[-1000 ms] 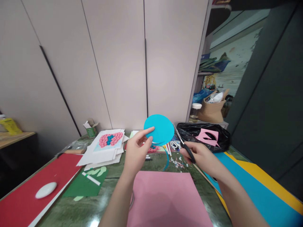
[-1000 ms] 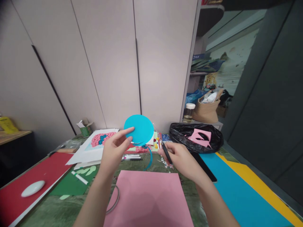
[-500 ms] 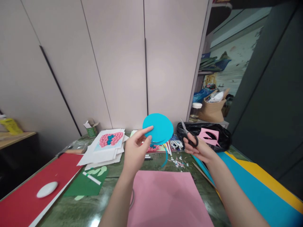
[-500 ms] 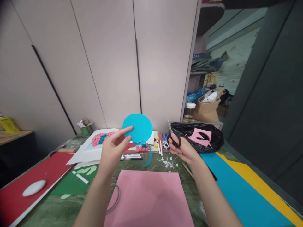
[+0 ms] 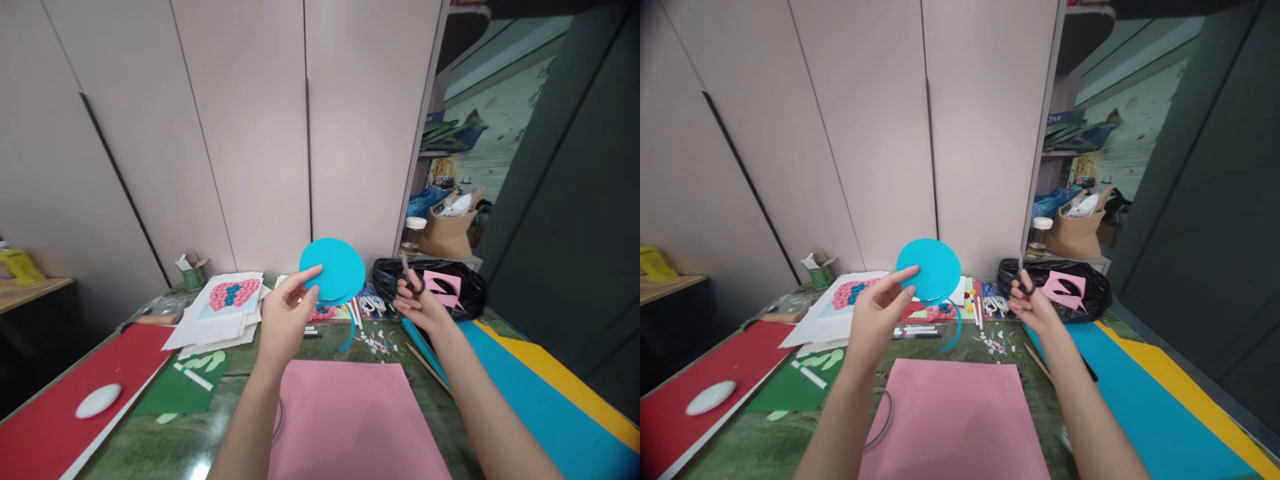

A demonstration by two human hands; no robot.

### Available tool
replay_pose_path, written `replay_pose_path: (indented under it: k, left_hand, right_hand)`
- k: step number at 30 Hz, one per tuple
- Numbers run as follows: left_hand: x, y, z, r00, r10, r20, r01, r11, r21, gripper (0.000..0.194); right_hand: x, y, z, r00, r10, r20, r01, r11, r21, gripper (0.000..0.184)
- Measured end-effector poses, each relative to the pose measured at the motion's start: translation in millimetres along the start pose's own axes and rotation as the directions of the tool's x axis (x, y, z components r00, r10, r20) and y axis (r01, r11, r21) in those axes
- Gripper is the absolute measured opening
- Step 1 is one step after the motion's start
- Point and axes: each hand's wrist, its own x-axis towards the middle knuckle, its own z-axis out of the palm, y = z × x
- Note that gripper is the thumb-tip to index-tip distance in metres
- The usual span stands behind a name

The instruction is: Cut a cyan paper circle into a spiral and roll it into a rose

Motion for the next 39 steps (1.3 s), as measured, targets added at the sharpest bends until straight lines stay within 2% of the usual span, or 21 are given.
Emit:
replay_pose_path:
  k: [4, 8, 14, 19, 22, 24, 27, 29, 31, 33, 34, 35, 37, 39]
  left_hand:
    - [1, 0, -2.0, 1.0, -0.002, -0.017, 0.003, 1.0, 0.014, 0.028]
    - [2, -1, -2.8, 1.0, -0.008, -0.01, 0.008, 1.0, -0.006, 0.029]
    - [2, -1, 1.4, 1.0, -0.016, 0.022, 0.016, 0.999, -0.037, 0.029]
    - [2, -2, 5.0, 0.999, -0.02, 0.037, 0.021, 0.999, -0.024, 0.03]
    - [2, -3, 7.5, 0.999, -0.018, 0.038, 0.019, 0.999, -0.03, 0.029]
    - [1, -3, 9.7, 0.999, -0.031, 0.006, 0.031, 0.999, -0.031, 0.03]
    - [0, -3, 13.4, 0.994, -0.041, -0.101, 0.039, 0.999, -0.019, 0.03]
    - [-1, -3, 15.5, 0.984, -0.015, -0.175, 0.013, 1.0, -0.013, 0.029]
    - [-1, -3, 16.6, 0.975, 0.024, -0.221, -0.024, 1.0, 0.005, 0.029]
    - [-1, -5, 16.6, 0.969, 0.054, -0.24, -0.048, 0.998, 0.029, 0.03]
    - [-1, -7, 16.3, 0.967, 0.065, -0.246, -0.057, 0.998, 0.038, 0.031]
    - [0, -9, 15.9, 0.965, 0.072, -0.252, -0.064, 0.997, 0.043, 0.032]
    - [2, -13, 15.1, 0.959, 0.083, -0.272, -0.073, 0.996, 0.046, 0.032]
    - [4, -18, 14.7, 0.956, 0.085, -0.281, -0.076, 0.996, 0.043, 0.032]
  right_hand:
    - [17, -12, -40, 0.996, 0.005, -0.085, -0.001, 0.999, 0.041, 0.036]
    - [26, -11, -63, 0.991, 0.049, -0.128, -0.043, 0.998, 0.044, 0.039]
    - [25, -8, -70, 0.974, -0.095, -0.207, 0.108, 0.993, 0.053, 0.014]
    - [19, -7, -62, 0.962, -0.151, -0.228, 0.164, 0.986, 0.037, 0.02]
    - [15, -14, -48, 0.959, -0.182, -0.218, 0.195, 0.98, 0.041, 0.024]
    - [8, -25, -31, 0.963, -0.197, -0.184, 0.207, 0.978, 0.037, 0.026]
    - [-16, -44, 7, 0.976, -0.202, -0.078, 0.203, 0.979, 0.007, 0.049]
    - [-40, -51, 36, 0.965, -0.244, 0.098, 0.257, 0.955, -0.146, 0.053]
    - [-64, -51, 63, 0.938, -0.274, 0.213, 0.335, 0.875, -0.35, 0.054]
    - [-85, -47, 84, 0.933, -0.212, 0.29, 0.343, 0.763, -0.548, 0.057]
    - [-93, -44, 92, 0.939, -0.136, 0.315, 0.315, 0.707, -0.633, 0.056]
    - [-100, -41, 99, 0.952, -0.085, 0.293, 0.274, 0.661, -0.698, 0.051]
    - [-107, -36, 107, 0.969, -0.02, 0.245, 0.208, 0.599, -0.773, 0.048]
    - [-107, -33, 109, 0.958, 0.044, 0.282, 0.205, 0.582, -0.787, 0.048]
